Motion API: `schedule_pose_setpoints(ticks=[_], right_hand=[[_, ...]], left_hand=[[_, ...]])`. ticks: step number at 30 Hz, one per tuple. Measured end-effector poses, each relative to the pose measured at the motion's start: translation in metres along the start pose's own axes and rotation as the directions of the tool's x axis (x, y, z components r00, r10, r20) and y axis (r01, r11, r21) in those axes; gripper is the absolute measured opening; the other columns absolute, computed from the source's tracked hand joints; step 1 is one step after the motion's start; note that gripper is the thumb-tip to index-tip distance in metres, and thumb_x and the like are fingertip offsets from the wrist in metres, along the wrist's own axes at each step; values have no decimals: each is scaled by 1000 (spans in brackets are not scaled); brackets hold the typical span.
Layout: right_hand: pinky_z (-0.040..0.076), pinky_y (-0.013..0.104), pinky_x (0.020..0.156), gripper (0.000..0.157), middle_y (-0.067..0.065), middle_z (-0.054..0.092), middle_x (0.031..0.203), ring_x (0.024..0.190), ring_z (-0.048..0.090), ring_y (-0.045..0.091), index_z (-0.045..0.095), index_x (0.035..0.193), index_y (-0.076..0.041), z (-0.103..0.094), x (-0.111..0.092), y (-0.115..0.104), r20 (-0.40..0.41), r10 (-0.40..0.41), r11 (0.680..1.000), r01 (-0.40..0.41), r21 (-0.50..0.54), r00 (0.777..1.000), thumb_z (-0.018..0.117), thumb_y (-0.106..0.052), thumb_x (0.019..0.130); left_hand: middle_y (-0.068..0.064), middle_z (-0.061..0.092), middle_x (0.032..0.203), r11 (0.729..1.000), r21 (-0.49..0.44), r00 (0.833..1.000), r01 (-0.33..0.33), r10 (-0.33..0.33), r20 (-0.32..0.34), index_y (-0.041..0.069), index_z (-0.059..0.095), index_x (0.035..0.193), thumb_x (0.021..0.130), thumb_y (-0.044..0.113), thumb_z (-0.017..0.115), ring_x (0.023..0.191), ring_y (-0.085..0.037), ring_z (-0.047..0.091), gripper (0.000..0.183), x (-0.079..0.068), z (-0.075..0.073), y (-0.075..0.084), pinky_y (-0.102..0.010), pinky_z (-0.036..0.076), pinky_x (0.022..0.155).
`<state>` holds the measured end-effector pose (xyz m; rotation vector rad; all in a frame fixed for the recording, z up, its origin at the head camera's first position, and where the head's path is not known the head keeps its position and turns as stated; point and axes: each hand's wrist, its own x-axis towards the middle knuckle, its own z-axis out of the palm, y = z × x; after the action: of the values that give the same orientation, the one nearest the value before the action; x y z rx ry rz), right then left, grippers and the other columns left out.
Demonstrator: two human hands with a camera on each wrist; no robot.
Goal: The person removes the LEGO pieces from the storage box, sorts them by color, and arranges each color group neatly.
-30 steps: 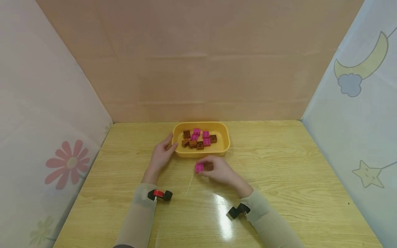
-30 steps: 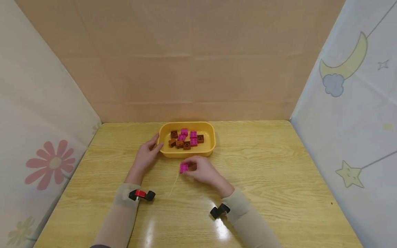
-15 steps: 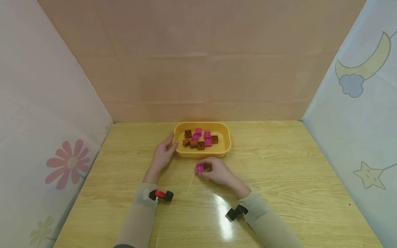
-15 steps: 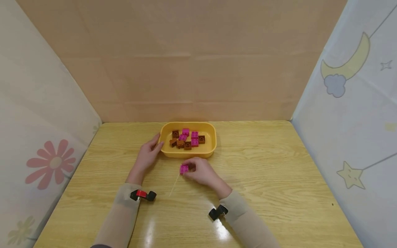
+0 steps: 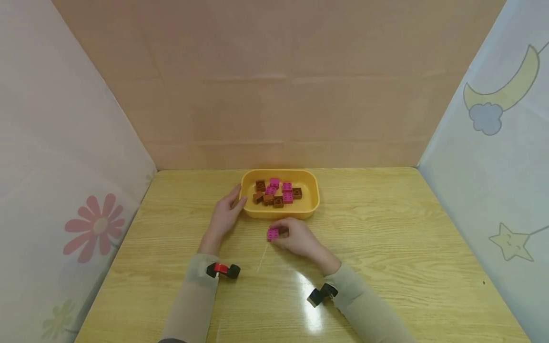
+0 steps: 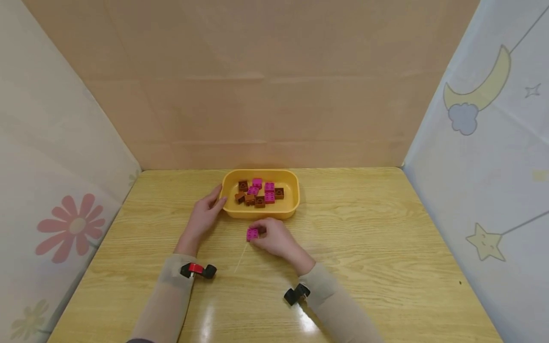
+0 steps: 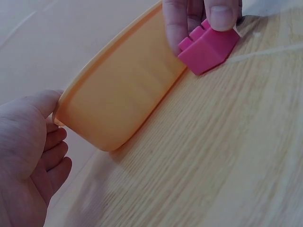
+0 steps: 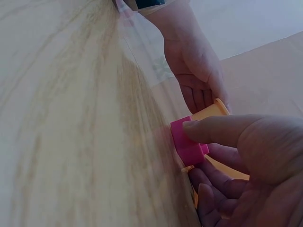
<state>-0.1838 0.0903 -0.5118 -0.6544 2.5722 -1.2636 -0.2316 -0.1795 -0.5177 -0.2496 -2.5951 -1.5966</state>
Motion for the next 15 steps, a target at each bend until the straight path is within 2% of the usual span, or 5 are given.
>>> schedule_pose_setpoints(ticks=[15], right_hand=[[59,39,96,35,-2,76,111,105,69,16,79,121,-10,-1,1,2,-15,-16,1000,16,-17,1000,87,-15,87]], left_hand=[[-17,36,169,1000,-6,1000,6,-6,-1,-1,40,162,112,33,60,158,-32,33,64,0,1,1,-46,26,130]])
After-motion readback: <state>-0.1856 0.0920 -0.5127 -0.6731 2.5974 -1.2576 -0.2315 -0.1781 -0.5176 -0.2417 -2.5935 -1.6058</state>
